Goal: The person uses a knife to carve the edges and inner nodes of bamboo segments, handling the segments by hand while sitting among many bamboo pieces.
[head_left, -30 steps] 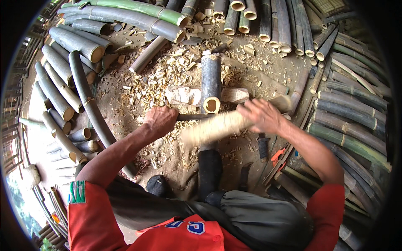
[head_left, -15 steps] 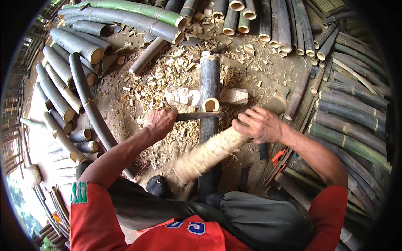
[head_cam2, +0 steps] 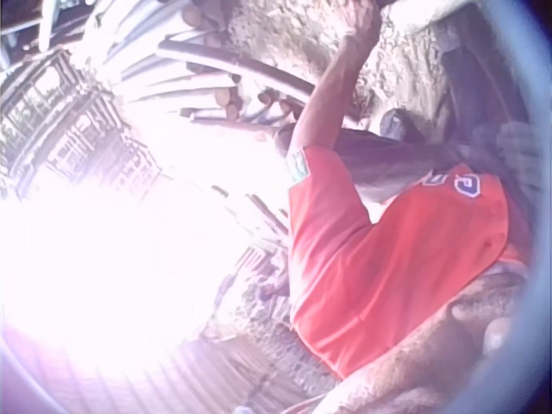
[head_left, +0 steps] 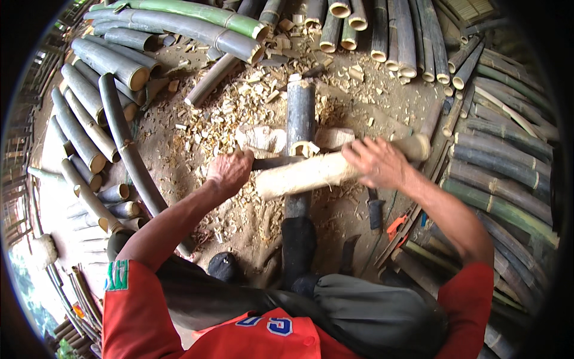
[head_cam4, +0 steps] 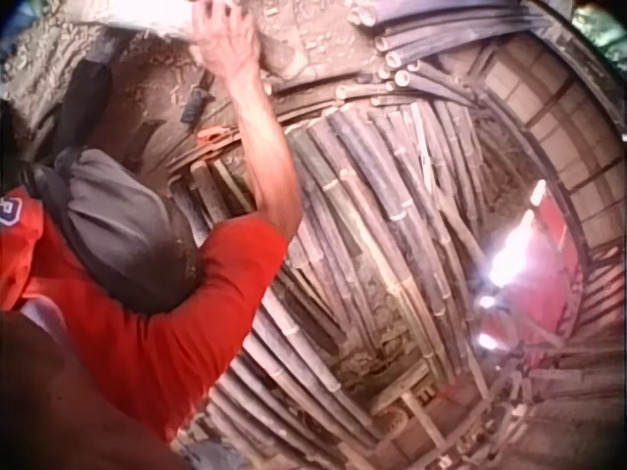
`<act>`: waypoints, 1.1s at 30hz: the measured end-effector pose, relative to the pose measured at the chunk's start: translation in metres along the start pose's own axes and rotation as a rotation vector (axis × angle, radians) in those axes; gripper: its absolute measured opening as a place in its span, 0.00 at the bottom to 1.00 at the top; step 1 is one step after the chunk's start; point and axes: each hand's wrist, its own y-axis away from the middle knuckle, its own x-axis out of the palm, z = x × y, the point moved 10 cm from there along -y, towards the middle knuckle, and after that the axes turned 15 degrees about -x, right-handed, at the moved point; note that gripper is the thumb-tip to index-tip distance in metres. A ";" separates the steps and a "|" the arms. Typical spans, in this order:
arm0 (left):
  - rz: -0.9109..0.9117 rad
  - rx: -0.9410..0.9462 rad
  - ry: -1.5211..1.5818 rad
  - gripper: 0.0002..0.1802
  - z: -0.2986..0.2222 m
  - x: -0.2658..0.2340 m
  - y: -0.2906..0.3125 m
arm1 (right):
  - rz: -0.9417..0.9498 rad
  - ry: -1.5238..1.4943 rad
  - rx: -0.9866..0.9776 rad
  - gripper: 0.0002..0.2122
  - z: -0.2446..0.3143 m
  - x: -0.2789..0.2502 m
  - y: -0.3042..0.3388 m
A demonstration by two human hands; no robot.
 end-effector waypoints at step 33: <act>-0.153 0.172 0.065 0.36 0.033 -0.082 -0.032 | -0.158 -1.028 0.815 0.32 0.019 -0.023 0.002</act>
